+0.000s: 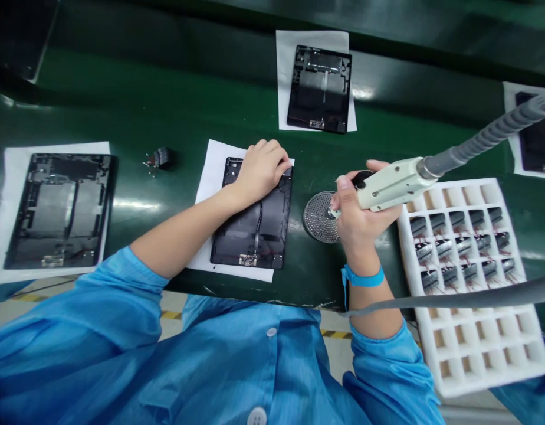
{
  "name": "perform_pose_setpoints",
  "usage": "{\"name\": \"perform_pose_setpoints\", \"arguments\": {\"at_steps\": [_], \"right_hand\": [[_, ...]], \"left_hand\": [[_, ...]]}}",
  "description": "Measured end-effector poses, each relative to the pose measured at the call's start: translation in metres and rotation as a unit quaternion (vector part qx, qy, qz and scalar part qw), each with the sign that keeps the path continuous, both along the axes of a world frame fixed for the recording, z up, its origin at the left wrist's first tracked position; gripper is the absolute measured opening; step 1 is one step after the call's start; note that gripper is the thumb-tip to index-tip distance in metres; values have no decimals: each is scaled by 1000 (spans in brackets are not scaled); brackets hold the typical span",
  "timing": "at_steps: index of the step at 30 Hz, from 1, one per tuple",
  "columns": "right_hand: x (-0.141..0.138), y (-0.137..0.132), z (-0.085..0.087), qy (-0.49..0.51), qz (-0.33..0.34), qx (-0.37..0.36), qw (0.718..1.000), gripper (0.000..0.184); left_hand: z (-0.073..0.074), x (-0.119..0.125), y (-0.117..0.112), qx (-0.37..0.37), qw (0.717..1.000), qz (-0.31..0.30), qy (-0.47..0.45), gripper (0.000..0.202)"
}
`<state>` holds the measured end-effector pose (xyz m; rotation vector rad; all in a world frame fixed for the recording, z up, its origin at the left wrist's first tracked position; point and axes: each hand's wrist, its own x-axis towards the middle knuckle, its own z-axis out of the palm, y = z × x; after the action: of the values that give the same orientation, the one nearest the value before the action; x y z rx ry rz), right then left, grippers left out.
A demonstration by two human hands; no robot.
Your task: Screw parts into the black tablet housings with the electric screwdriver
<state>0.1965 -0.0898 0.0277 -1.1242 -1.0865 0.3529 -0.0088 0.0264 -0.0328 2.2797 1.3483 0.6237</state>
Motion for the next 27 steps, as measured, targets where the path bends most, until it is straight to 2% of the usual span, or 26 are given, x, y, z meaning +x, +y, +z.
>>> {"name": "perform_pose_setpoints", "arguments": {"at_steps": [3, 5, 9, 12, 18, 22, 27], "right_hand": [[2, -1, -1, -30, -15, -26, 999, 50], [4, -1, -4, -31, -15, -32, 999, 52], [7, 0, -9, -31, -13, -31, 999, 56], [4, -2, -7, -34, -13, -42, 998, 58], [-2, -4, -1, -5, 6, -19, 1000, 56], [1, 0, -5, 19, 21, 4, 1000, 53], [5, -1, -12, 36, 19, -15, 999, 57]], "left_hand": [[5, 0, -2, 7, 1000, -2, 1, 20], [8, -4, -1, 14, 999, -25, -21, 18], [16, -12, -1, 15, 985, -157, -66, 31], [19, -15, -2, 2, 972, -225, -67, 29], [13, -17, 2, 11, 972, -219, -83, 27], [15, -23, 7, 9, 967, -230, -111, 23], [16, -26, 8, 10, 967, -235, -101, 25]]}}
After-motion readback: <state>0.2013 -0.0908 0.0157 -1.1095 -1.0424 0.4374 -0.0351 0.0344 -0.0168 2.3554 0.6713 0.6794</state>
